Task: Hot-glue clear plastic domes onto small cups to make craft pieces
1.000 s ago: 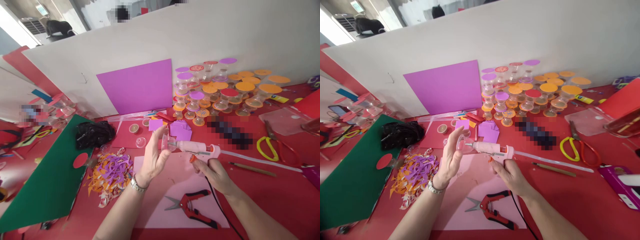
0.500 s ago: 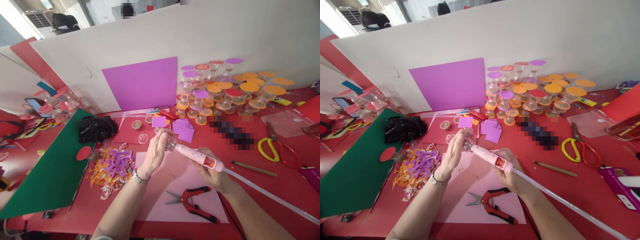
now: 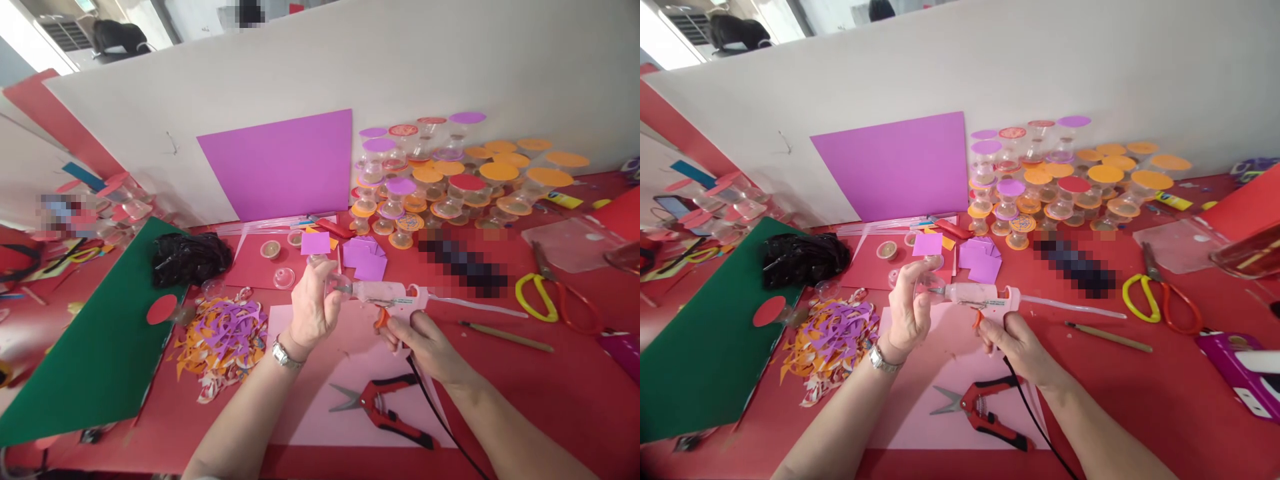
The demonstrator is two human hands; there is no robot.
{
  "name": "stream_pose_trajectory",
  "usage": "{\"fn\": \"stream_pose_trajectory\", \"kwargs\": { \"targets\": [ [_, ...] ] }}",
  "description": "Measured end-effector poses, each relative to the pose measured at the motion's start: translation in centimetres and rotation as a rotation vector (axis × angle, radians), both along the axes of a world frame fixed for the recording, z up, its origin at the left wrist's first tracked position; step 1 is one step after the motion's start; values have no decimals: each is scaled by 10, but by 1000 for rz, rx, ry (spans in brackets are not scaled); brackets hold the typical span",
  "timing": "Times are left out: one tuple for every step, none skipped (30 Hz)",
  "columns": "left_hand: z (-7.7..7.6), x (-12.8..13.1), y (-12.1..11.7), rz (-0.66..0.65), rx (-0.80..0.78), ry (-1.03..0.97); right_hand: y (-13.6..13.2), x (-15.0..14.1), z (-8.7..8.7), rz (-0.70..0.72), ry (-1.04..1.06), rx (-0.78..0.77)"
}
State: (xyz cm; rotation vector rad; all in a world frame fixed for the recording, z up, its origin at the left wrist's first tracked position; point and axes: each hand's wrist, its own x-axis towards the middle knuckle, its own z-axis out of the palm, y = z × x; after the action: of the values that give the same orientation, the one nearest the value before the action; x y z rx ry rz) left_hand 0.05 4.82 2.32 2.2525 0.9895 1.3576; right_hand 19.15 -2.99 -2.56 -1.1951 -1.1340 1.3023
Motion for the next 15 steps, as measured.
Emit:
{"fn": "stream_pose_trajectory", "kwargs": {
  "targets": [
    [0,-1,2,-14,-2,4,1,0,-2,-20,15,-2],
    [0,-3,5,-40,-10,14,2,1,-2,-43,12,5],
    [1,-5,8,-71,-19,37,3,2,-1,-63,-4,18],
    [2,-7,12,-99,-22,73,5,4,1,-76,-25,36],
    [4,-9,14,-118,-15,125,6,5,3,-81,-46,56],
    [5,-11,16,-117,-1,179,6,6,6,-79,-65,76],
    [7,-13,18,-103,13,232,7,7,8,-78,-85,94],
    [8,-14,18,-78,28,274,7,8,11,-74,-110,107],
    [10,-14,18,-49,45,297,7,8,13,-66,-140,112],
    [11,-15,17,-27,62,313,7,9,14,-58,-171,112],
    [12,-15,15,-10,77,329,6,9,15,-47,-200,107],
    [13,-15,14,7,87,353,6,9,16,-35,-226,98],
    [13,-15,13,24,93,385,6,9,17,-26,-249,86],
    [13,-14,13,41,94,424,6,8,18,-29,-271,74],
    [13,-14,13,57,90,463,6,8,18,-41,-294,62]
  ]
}}
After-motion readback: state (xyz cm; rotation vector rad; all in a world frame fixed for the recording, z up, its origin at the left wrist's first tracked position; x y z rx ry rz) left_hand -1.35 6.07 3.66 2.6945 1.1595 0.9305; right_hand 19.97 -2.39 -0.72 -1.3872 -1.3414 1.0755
